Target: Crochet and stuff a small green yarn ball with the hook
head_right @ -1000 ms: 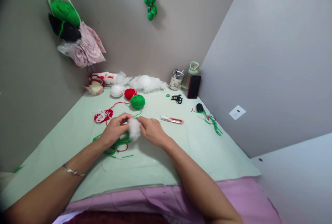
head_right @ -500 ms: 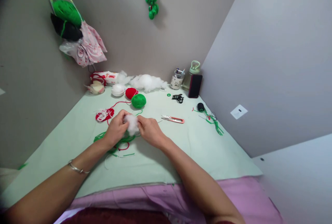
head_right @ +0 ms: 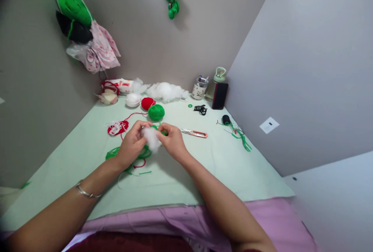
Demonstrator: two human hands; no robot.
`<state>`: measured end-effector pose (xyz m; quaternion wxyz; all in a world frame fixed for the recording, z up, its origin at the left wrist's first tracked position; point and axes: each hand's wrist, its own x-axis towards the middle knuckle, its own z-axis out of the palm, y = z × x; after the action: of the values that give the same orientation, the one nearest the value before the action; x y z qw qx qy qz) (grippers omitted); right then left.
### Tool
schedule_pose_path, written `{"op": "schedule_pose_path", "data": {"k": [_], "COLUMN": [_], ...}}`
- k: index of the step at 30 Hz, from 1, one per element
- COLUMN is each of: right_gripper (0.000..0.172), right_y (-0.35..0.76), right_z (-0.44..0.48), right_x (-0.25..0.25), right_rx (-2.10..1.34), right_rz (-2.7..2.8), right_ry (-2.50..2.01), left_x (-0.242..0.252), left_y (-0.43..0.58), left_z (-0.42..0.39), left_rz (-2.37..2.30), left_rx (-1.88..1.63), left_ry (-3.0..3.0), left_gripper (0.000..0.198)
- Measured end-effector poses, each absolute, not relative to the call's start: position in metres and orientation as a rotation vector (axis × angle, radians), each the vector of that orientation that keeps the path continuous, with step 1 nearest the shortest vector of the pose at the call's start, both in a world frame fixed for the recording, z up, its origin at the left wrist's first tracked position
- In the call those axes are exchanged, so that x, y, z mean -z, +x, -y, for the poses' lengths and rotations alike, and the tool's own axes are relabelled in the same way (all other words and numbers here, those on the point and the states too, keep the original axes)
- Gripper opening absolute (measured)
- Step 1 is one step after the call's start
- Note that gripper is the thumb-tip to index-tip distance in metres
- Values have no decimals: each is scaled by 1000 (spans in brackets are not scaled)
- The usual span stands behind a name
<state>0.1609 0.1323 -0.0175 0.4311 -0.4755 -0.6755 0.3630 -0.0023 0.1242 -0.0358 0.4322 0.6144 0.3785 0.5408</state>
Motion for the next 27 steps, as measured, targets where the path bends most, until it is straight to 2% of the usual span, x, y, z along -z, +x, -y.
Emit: {"op": "schedule_pose_path", "data": {"k": [9, 16, 21, 25, 27], "right_gripper": [15, 29, 36, 40, 40], "right_y": [161, 164, 166, 164, 163], "right_z": [-128, -126, -130, -131, -130], "right_x": [18, 6, 8, 13, 14], "right_rx": [-691, -874, -903, -887, -854], "right_rz": [1678, 1750, 1715, 1710, 1716], "right_ry": [-1294, -1225, -1249, -1280, -1290], "left_x": [24, 28, 20, 8, 8], "left_y": [3, -12, -18, -12, -9], "left_z": [-115, -134, -133, -121, -119], "left_rz": [-963, -1006, -1016, -1022, -1071], "left_rx": [-1263, -1484, -1486, -1288, -1220], "left_ry": [1416, 1258, 1191, 1287, 1331], "left_gripper": [35, 25, 1, 25, 31]}}
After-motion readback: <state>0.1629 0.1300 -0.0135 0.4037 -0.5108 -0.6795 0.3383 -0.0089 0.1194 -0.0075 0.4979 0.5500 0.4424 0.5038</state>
